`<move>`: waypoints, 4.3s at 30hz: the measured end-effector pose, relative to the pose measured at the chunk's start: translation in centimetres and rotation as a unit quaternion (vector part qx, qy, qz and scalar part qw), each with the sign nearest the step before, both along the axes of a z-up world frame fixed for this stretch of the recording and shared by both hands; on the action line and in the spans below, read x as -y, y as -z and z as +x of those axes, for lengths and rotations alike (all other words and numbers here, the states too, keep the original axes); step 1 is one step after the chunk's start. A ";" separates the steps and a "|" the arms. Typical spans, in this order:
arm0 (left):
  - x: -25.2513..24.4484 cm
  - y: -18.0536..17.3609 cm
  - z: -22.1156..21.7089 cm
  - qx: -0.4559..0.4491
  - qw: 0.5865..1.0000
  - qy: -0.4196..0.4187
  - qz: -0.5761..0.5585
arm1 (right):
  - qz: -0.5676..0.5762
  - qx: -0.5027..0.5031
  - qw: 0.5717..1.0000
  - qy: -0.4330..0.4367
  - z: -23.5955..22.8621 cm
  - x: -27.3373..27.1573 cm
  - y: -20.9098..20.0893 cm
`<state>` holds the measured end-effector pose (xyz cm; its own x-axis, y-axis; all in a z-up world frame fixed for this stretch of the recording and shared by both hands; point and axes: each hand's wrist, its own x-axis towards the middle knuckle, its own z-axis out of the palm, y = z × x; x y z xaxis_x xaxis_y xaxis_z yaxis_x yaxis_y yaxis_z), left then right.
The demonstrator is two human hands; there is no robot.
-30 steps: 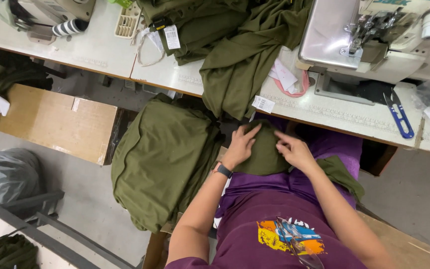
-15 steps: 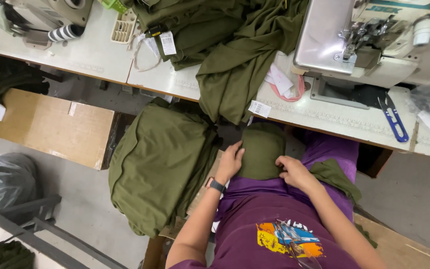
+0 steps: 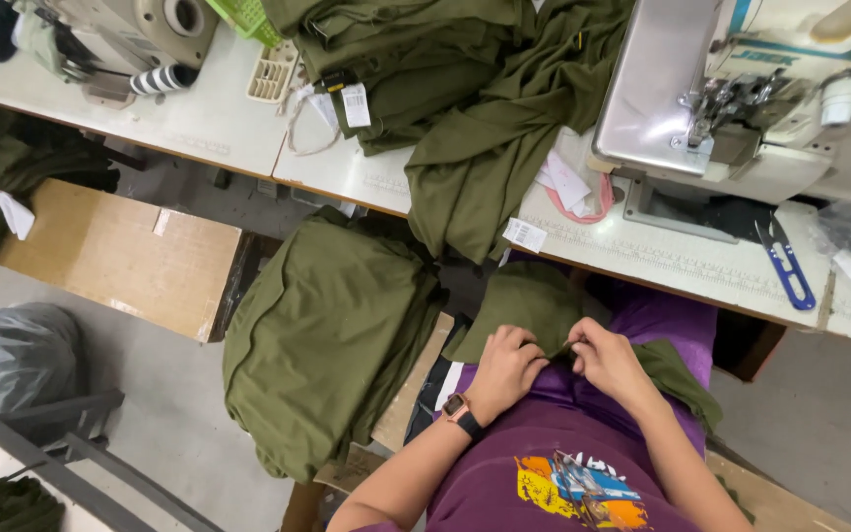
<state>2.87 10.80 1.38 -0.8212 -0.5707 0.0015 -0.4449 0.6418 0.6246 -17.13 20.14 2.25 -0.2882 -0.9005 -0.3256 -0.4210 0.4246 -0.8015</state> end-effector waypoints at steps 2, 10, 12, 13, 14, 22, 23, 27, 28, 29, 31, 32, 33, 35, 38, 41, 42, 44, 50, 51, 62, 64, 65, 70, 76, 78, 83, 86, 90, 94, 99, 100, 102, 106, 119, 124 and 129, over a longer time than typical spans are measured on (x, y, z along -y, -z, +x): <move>0.6 0.3 0.0 -0.008 1.000 -0.011 -0.014 | -0.028 -0.021 0.999 0.009 -0.2 0.0 -0.4; 3.0 1.2 2.4 0.003 0.998 -0.065 -0.014 | -0.156 -0.158 0.975 -0.028 0.5 1.0 -5.3; 4.0 0.9 3.5 -0.021 0.990 -0.137 0.009 | -0.154 -0.294 0.942 -0.054 -0.2 1.0 -4.2; 4.6 0.9 4.0 -0.022 0.990 -0.137 0.006 | -0.156 -0.294 0.941 -0.053 -0.2 1.1 -4.8; 5.2 0.9 4.5 -0.030 0.985 -0.172 0.012 | -0.148 -0.323 0.934 -0.044 -0.1 1.3 -5.4; 10.2 -3.6 7.3 -0.160 0.923 -0.310 0.162 | -0.198 -0.394 0.896 0.046 -2.2 2.2 -5.8; 10.9 -6.0 7.0 -0.195 0.916 -0.307 0.172 | -0.223 -0.361 0.903 0.069 -3.0 2.3 -5.5; 14.3 -13.6 5.5 -0.227 0.919 -0.278 0.165 | -0.237 -0.260 0.928 0.123 -4.9 2.6 -10.4; 15.5 -14.6 4.6 -0.226 0.919 -0.278 0.166 | -0.236 -0.260 0.928 0.123 -5.9 3.0 -10.7; 16.6 -15.5 3.8 -0.252 0.929 -0.240 0.127 | -0.268 -0.294 0.908 0.131 -6.9 3.3 -11.0; 18.3 -18.3 2.0 -0.278 0.936 -0.199 0.086 | -0.301 -0.329 0.884 0.140 -8.0 3.9 -12.9; 18.8 -20.1 1.0 -0.303 0.934 -0.185 0.050 | -0.351 -0.343 0.856 0.159 -8.1 4.0 -14.6; 19.3 -21.9 0.1 -0.328 0.929 -0.169 0.014 | -0.400 -0.356 0.826 0.177 -8.2 4.2 -16.2; 19.9 -23.3 -0.7 -0.372 0.916 -0.153 -0.005 | -0.437 -0.370 0.799 0.186 -8.0 4.0 -17.2; 20.7 -22.8 -0.6 -0.400 0.905 -0.140 -0.025 | -0.456 -0.369 0.791 0.172 -7.8 3.7 -16.1; 21.8 -17.4 0.4 -0.337 0.928 -0.156 0.015 | -0.414 -0.333 0.840 0.111 -7.9 3.9 -11.7; 22.0 -14.9 1.0 -0.284 0.942 -0.169 0.057 | -0.387 -0.308 0.866 0.069 -7.8 3.9 -9.7; 22.4 -11.2 1.7 -0.250 0.956 -0.154 0.023 | -0.361 -0.324 0.873 0.045 -7.7 3.7 -7.2; 22.3 -10.1 3.0 -0.215 0.965 -0.148 0.011 | -0.316 -0.341 0.884 0.048 -7.6 2.6 -5.2; 22.5 -10.2 3.0 -0.210 0.966 -0.150 0.008 | -0.310 -0.340 0.886 0.055 -7.7 2.5 -5.2; 20.0 -10.0 5.0 -0.246 0.937 -0.247 0.033 | -0.285 -0.325 0.894 0.118 -7.7 0.1 -5.9; 19.8 -9.7 5.4 -0.249 0.925 -0.282 0.061 | -0.289 -0.313 0.896 0.124 -7.7 0.1 -6.2; 19.7 -9.6 5.6 -0.270 0.920 -0.277 0.065 | -0.297 -0.300 0.897 0.133 -7.7 0.1 -6.3; 19.5 -6.9 6.8 -0.285 0.908 -0.292 0.088 | -0.297 -0.297 0.897 0.137 -8.1 -0.1 -6.0; 18.7 -5.8 8.1 -0.265 0.906 -0.294 0.153 | -0.265 -0.270 0.912 0.158 -8.3 -0.8 -6.4; 18.8 -5.7 8.4 -0.246 0.911 -0.289 0.159 | -0.259 -0.277 0.913 0.149 -8.5 -0.9 -6.4; 19.2 -9.8 8.0 -0.282 0.916 -0.231 0.165 | -0.283 -0.144 0.936 0.149 -7.4 0.2 -11.9; 19.8 -13.9 6.5 -0.331 0.905 -0.212 0.164 | -0.335 0.013 0.918 0.209 -9.6 0.6 -10.6; 22.0 -16.4 2.9 -0.338 0.879 -0.302 0.150 | -0.312 0.014 0.879 0.361 -13.3 3.2 -8.4; 25.6 -14.5 -0.3 -0.317 0.890 -0.299 0.137 | -0.256 -0.009 0.893 0.370 -15.5 6.2 -4.7; 27.7 -10.6 -1.4 -0.258 0.879 -0.295 0.271 | -0.139 -0.063 0.921 0.358 -14.2 6.7 -5.2; 27.8 -10.8 -1.4 -0.254 0.880 -0.294 0.274 | -0.135 -0.062 0.921 0.360 -14.2 6.7 -5.2; 27.9 -11.1 -1.2 -0.252 0.878 -0.283 0.293 | -0.140 -0.060 0.924 0.350 -14.5 6.8 -5.2; 27.7 -11.8 -0.7 -0.250 0.869 -0.276 0.326 | -0.146 -0.053 0.925 0.346 -14.5 6.2 -4.2; 27.6 -10.2 -0.8 -0.269 0.874 -0.272 0.299 | -0.211 -0.080 0.925 0.304 -12.9 5.3 -5.5; 27.7 -9.4 -1.7 -0.223 0.910 -0.304 0.175 | -0.218 -0.065 0.922 0.315 -13.3 5.3 -5.2; 28.0 -8.6 -2.4 -0.208 0.923 -0.314 0.083 | -0.227 0.009 0.913 0.339 -13.6 5.0 -4.9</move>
